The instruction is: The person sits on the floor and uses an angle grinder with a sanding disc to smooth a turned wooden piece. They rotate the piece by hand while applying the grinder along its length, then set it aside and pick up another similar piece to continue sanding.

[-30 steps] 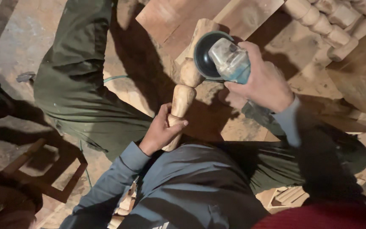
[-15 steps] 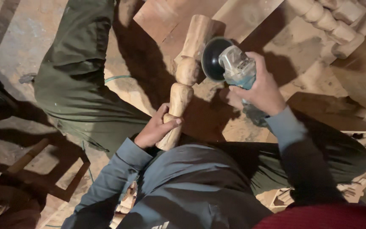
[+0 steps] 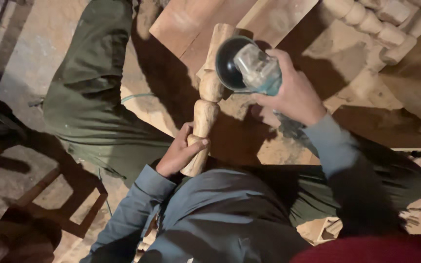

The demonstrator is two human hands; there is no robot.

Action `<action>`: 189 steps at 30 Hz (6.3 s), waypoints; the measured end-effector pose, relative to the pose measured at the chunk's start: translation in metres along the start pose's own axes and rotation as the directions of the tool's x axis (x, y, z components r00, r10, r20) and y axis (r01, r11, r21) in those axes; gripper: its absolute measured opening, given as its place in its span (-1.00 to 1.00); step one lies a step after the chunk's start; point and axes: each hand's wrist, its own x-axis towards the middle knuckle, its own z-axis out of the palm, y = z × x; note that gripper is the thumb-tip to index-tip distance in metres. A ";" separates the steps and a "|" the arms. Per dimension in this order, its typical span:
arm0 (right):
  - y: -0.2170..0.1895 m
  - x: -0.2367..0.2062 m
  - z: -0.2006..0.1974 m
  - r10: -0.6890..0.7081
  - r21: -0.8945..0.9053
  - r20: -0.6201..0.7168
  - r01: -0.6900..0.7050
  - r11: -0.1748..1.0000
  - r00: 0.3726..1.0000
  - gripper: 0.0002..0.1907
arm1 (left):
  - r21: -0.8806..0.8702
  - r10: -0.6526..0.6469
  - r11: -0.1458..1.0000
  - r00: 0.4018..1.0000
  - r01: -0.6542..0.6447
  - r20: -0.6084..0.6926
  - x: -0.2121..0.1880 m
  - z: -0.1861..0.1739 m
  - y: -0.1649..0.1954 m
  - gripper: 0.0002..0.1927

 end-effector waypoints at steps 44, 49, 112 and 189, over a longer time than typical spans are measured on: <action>0.065 -0.034 0.043 0.039 0.249 -0.155 0.001 0.968 0.987 -0.14 | -0.809 -0.116 0.525 0.964 0.264 0.239 -0.003 -0.015 -0.004 -0.46; 0.082 -0.069 0.055 0.198 0.643 -0.145 -0.060 0.764 0.969 -0.17 | -0.947 -0.163 0.269 0.978 0.174 0.133 -0.012 -0.009 -0.015 -0.46; 0.020 0.021 0.010 0.001 0.072 -0.043 0.002 0.997 0.999 -0.07 | 0.410 0.063 0.912 0.988 -0.001 -0.138 -0.010 0.004 0.043 0.07; -0.033 0.004 0.008 0.056 -0.142 0.135 -0.037 0.989 0.989 -0.01 | 0.502 -0.033 0.851 0.970 0.155 -0.243 -0.018 0.008 0.054 0.01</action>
